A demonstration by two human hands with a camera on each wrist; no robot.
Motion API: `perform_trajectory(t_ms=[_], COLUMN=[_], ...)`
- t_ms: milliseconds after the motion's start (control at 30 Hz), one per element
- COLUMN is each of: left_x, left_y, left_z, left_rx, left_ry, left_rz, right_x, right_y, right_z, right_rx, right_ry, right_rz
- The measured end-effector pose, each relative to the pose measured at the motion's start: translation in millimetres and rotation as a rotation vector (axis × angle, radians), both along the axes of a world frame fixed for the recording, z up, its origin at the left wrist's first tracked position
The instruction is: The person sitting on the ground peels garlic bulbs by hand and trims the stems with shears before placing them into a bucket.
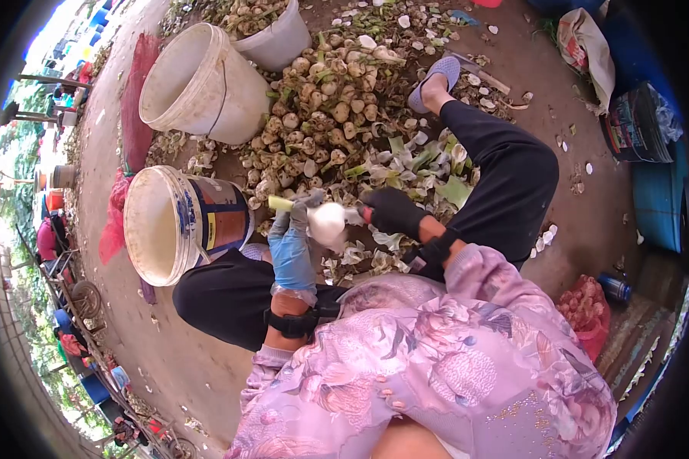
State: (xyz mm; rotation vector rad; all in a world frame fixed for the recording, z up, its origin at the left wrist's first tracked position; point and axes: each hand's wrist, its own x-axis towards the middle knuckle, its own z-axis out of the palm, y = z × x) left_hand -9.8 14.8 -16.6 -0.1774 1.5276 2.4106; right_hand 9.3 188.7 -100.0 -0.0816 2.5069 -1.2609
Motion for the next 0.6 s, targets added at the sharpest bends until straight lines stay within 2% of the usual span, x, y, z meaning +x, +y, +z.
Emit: perform_trajectory(t_ms=[67,100,133,167,200,267,300,367,400,433,467,500,533,567,600], left_x=[-3.6,-6.6,-9.7,-14.9,-17.7,-25.0,-33.4,-57.2,-65.6,-74.0,-81.1,-88.2,-81.2,-79.0,-78.3], left_y=[0.2,-6.5,-14.7,-28.1,-33.7,-43.1,-56.5,-106.1,-130.1,-154.1,-172.9,-191.6,-158.7,-147.6,-139.8], left_z=[-0.4,0.5,0.9,-15.5,-16.9,-18.4,-15.5,-14.8,-10.1,-5.4,9.2,23.8,57.3,49.8,40.6], left_rx=[-0.012,0.016,0.044,0.065,0.064,0.120,0.135,0.158,-0.458,-1.117,-0.257,0.576,0.492,0.493,0.426], left_ry=[0.030,-0.008,-0.048,-0.125,-0.128,-0.221,-0.292,-0.132,0.247,0.568,0.260,-0.106,-0.166,-0.174,-0.164], left_rz=[0.012,0.005,0.003,0.060,0.071,0.190,0.233,0.234,0.120,0.203,0.165,0.364,0.522,0.526,0.427], right_x=[12.3,12.3,12.1,9.4,4.1,-10.7,-15.6,-23.7,-24.1,-22.0,-20.2,-18.1,-23.2,-32.1,-41.9], right_y=[4.0,2.5,1.4,0.9,-5.1,-25.3,-31.1,-37.4,-38.3,-40.6,-43.1,-45.6,-44.0,-40.3,-36.3], right_z=[-20.8,-23.7,-26.5,-23.6,-16.6,-2.9,0.8,3.9,-0.2,-9.1,-20.8,-40.0,-51.5,-61.9,-70.4], right_rx=[0.543,0.542,0.375,0.211,0.210,-0.572,-0.571,-0.516,-0.512,-0.290,-0.069,-0.064,-0.061,0.006,0.076], right_ry=[-0.125,-0.127,-0.127,-0.126,-0.128,0.012,0.009,-0.277,-0.282,-0.146,-0.009,0.107,0.100,0.001,-0.099], right_rz=[0.217,0.220,0.233,0.246,0.257,0.078,0.080,0.235,0.236,0.206,0.176,0.052,0.055,0.014,-0.027])
